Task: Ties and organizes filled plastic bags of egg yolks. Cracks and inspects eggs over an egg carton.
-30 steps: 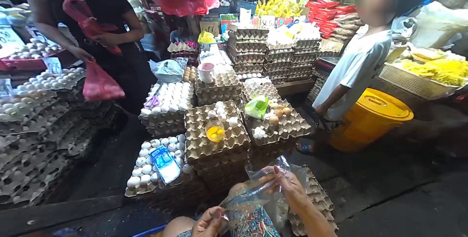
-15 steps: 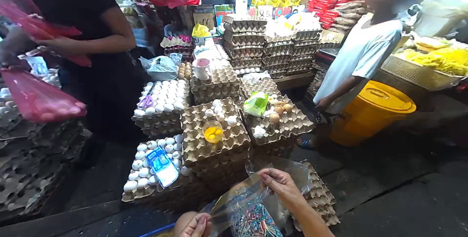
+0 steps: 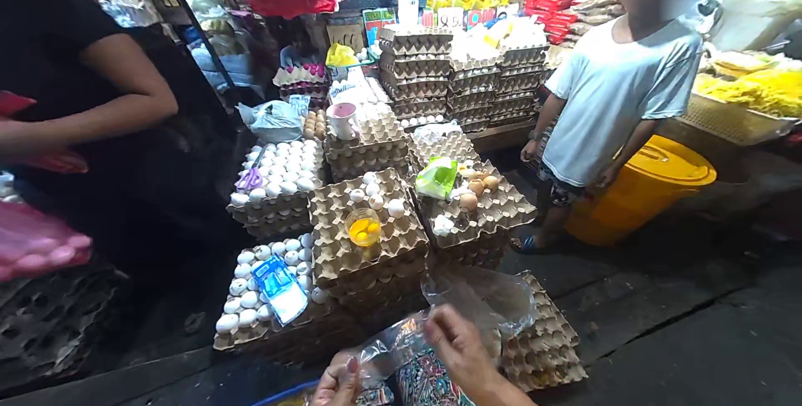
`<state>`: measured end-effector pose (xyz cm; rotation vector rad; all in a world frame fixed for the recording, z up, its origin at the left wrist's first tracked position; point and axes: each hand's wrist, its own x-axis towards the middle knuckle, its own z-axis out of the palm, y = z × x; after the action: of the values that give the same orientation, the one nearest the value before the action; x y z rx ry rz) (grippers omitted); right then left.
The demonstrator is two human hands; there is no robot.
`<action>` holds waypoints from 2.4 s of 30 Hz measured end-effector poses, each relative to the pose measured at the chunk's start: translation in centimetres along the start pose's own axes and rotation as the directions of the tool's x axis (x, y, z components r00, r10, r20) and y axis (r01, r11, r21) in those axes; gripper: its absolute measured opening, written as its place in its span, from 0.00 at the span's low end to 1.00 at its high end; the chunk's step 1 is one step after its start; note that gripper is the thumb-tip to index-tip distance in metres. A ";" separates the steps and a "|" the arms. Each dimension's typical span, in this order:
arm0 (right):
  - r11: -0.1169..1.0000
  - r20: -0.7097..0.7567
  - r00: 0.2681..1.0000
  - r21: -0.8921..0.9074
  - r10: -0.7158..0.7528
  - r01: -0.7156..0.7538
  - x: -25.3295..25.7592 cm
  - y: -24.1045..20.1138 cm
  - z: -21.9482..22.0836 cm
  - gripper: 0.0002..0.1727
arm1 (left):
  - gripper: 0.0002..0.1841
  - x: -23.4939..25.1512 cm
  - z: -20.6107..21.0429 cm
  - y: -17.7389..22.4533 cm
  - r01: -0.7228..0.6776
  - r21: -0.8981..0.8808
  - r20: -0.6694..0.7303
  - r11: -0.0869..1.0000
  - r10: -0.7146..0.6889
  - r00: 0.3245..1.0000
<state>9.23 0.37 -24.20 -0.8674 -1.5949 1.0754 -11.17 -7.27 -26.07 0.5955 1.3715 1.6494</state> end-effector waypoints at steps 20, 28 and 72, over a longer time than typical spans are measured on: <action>0.994 0.549 0.829 -0.032 0.106 -0.106 -0.7 1.2 1.9 0.17 | 0.08 -0.8 0.5 -1.0 0.301 -0.213 0.268 0.929 -0.241 0.933; 0.963 0.391 0.883 -0.177 0.259 -0.204 -1.0 1.4 2.3 0.13 | 0.12 -0.7 -0.3 -1.7 0.346 -0.163 0.494 0.924 -0.227 0.839; 0.913 0.360 0.915 -0.408 0.183 -0.021 -2.0 1.4 4.8 0.19 | 0.13 -1.1 -0.6 -3.1 0.205 -0.148 0.383 0.967 -0.135 0.914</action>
<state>5.12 -2.03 -26.79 -1.0611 -2.1789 1.0619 -10.14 -8.57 -28.94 0.6212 0.9541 1.4162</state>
